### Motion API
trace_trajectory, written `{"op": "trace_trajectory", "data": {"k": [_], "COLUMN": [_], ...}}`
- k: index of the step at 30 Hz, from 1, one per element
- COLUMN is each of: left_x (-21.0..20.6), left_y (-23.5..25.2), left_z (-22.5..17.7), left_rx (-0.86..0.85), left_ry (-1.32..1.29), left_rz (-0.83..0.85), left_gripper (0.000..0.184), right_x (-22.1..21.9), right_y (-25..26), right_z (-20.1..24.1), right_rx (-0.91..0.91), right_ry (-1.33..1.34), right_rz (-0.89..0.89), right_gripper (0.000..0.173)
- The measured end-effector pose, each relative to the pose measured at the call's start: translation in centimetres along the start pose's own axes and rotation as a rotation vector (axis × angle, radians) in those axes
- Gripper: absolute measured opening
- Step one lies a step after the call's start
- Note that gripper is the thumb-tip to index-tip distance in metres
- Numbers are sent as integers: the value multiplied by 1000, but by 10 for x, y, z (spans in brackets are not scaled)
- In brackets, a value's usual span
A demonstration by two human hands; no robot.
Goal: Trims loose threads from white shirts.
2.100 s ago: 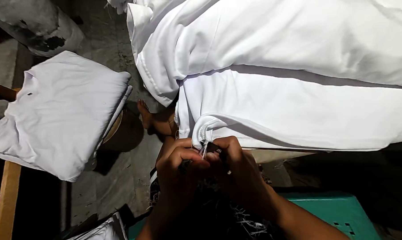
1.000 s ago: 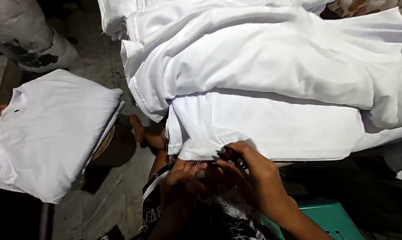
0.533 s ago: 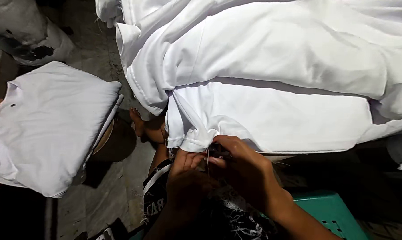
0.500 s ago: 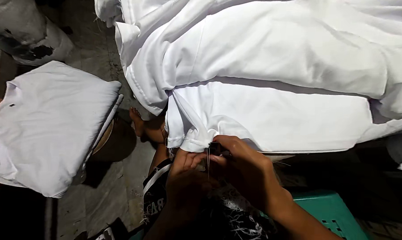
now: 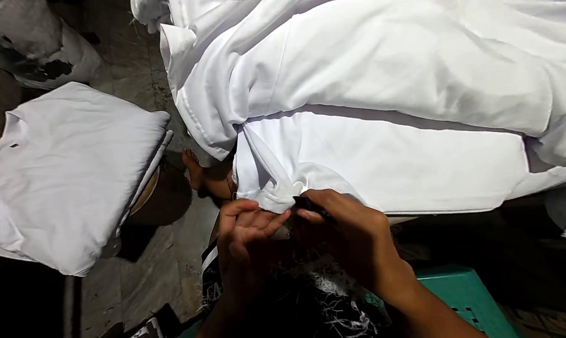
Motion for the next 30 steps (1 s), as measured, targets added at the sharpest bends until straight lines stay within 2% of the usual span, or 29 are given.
{"op": "trace_trajectory", "data": {"k": [2,4,7,10,13,15,18,24,30], "left_x": [5,12,16,10,7,6,1,-4,-5], "left_y": [2,7,11,8,5,5,6,8,7], "left_z": [1,4,5,0,-5,-7,-9,-13,-15], "left_rx": [97,188,205,135,71,67,68,32,10], "left_ry": [20,47,45,119,262,364,462,619,656], "left_rz": [-115,-241,-339,-277,-179,-138,-155,-185,-185], "left_gripper": [40,28,24,20,26,23,8,18,17], "right_x": [-1,-1,-1,2,7,10,13,16,16], "right_y": [-1,-2,-4,-7,-7,-5,-1,11,17], "right_z": [0,0,-4,-9,-8,-4,4,13,15], "right_rx": [-6,-25,-48,-75,-80,-54,-17,60,88], "right_ry": [-9,-25,-30,-38,-135,-209,-262,-336,-383], "right_rz": [0,12,12,4,-24,-40,-48,-71,-76], "right_gripper": [27,27,30,32,32,32,38,32,31]}}
Point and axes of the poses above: each hand's wrist, its own y-axis towards the middle knuckle, its own x-axis out of the back of the hand, z = x × y, the point moved 5 cm from there along y, towards the middle knuckle, and after that the axes turned 14 degrees about z, right-handed, at the moved point
